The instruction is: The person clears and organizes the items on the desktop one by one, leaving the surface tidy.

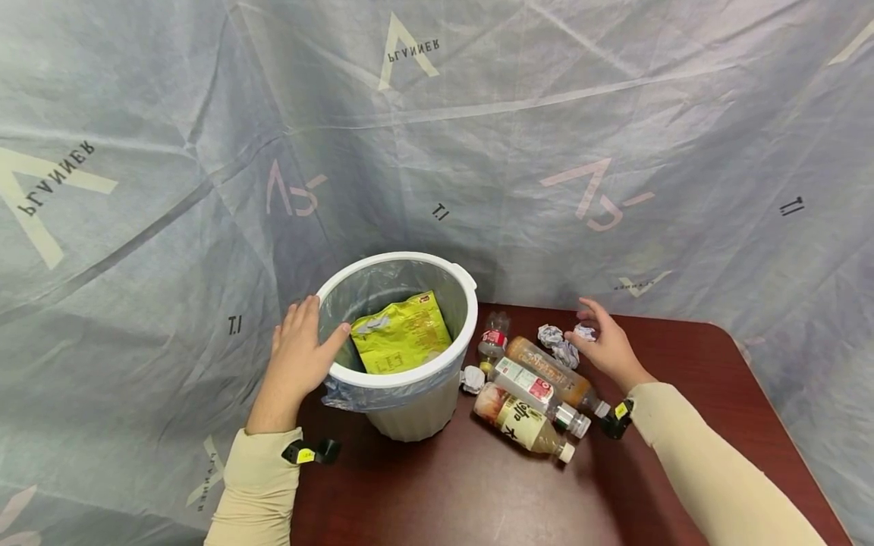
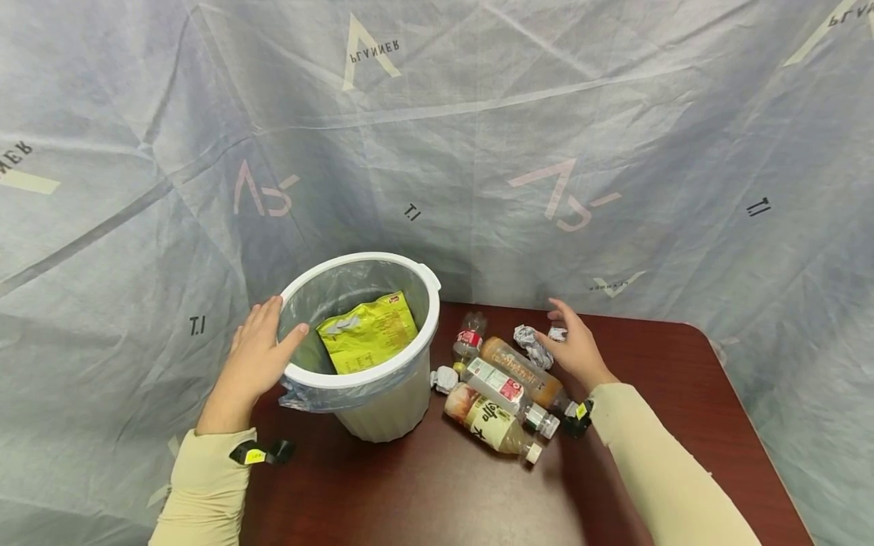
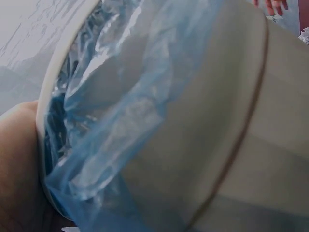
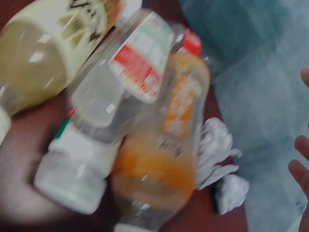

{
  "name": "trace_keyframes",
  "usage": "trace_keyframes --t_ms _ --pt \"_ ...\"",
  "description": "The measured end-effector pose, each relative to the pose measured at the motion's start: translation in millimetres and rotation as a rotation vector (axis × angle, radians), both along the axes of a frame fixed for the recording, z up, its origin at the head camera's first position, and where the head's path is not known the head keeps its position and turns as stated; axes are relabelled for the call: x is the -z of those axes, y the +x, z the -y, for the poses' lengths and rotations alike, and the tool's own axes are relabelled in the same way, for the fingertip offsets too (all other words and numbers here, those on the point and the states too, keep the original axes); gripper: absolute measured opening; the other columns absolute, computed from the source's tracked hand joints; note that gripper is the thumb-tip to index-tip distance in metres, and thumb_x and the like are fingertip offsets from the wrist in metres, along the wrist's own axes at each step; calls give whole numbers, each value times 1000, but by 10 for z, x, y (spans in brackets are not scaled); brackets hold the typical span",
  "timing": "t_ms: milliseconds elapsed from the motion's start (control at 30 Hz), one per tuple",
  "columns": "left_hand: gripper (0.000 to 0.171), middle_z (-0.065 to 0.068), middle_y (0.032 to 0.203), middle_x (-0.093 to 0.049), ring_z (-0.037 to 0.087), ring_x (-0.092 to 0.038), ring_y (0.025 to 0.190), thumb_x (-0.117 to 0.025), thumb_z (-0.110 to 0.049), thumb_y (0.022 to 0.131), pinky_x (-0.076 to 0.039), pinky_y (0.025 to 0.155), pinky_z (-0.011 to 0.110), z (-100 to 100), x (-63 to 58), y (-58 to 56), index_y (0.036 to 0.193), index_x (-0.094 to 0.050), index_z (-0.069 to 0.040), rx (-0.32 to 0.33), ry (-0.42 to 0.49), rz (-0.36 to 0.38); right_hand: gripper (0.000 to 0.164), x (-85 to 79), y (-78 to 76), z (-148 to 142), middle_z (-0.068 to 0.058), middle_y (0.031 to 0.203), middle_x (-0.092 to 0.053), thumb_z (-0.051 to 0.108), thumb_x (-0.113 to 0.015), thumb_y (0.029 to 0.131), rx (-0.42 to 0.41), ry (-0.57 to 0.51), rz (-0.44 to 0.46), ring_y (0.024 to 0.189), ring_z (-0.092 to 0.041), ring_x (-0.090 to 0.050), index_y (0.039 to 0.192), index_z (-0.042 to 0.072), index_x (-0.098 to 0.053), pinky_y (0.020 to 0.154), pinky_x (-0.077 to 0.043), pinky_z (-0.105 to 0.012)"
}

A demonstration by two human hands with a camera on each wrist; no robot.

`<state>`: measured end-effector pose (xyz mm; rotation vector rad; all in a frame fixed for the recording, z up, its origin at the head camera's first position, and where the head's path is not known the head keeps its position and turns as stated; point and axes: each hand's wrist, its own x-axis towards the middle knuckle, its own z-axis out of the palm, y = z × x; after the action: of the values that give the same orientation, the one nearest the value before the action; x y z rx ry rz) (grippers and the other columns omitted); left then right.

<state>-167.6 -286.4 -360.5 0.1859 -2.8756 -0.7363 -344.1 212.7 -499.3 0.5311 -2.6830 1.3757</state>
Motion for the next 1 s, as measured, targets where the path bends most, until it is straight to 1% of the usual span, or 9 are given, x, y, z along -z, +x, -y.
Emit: trace_keyframes --t_ms 133,267,367,433,533,667,800,900,1000 --pt "86 26 166 -11 46 -2 153 -45 -52 103 -2 116 71 4 2 0 161 -11 3 0 8 3 76 191 48 -61 -27 137 -52 23 -72 96 -29 23 23 121 -50 -55 158 14 -30 95 -47 -64" --pt "86 26 166 -11 46 -1 153 -45 -53 104 -1 116 70 11 13 -2 161 -11 2 0 13 3 74 371 105 -111 -31 134 -53 18 -74 94 -47 22 81 116 -49 -59 156 13 -34 91 -50 -59" --pt "86 27 166 -11 46 -1 153 -45 -53 104 -1 116 71 12 17 -5 161 -11 3 2 13 -3 74 494 146 -147 -30 132 -55 19 -76 92 -43 20 114 114 -47 -61 154 13 -36 88 -51 -55" --pt "86 26 166 -11 46 -1 153 -45 -53 104 -1 116 71 14 23 -3 161 -12 3 0 11 -6 74 573 170 -174 -30 130 -57 20 -77 91 -46 33 111 112 -46 -61 153 10 -37 88 -51 -53" --pt "86 27 166 -12 47 -2 153 -45 -53 104 -2 116 71 13 23 -1 160 -12 3 1 10 -6 75 664 216 -206 -28 129 -58 25 -77 91 -49 44 122 112 -43 -62 153 10 -38 87 -51 -51" --pt "86 27 166 -11 47 -2 153 -45 -52 104 -2 116 71 14 26 4 160 -12 3 1 15 -7 77 751 266 -223 -26 132 -57 32 -75 92 -69 61 153 115 -41 -61 154 9 -36 88 -51 -54" --pt "86 26 166 -11 46 -1 153 -45 -52 104 -1 116 71 16 31 5 161 -11 2 0 23 -7 80 814 302 -219 -27 133 -57 31 -75 92 -76 103 171 114 -41 -60 155 6 -33 85 -53 -50" --pt "86 26 166 -10 46 -1 153 -45 -52 104 0 116 70 14 30 3 161 -11 2 1 27 -6 82 842 334 -210 -27 133 -58 30 -76 91 -70 113 184 112 -39 -61 156 6 -32 83 -53 -46" --pt "85 26 166 -11 46 -1 153 -45 -52 104 -1 116 70 14 31 -1 161 -11 2 0 25 -10 84 851 359 -206 -27 131 -59 33 -77 90 -62 115 180 111 -38 -62 156 5 -32 84 -52 -47"
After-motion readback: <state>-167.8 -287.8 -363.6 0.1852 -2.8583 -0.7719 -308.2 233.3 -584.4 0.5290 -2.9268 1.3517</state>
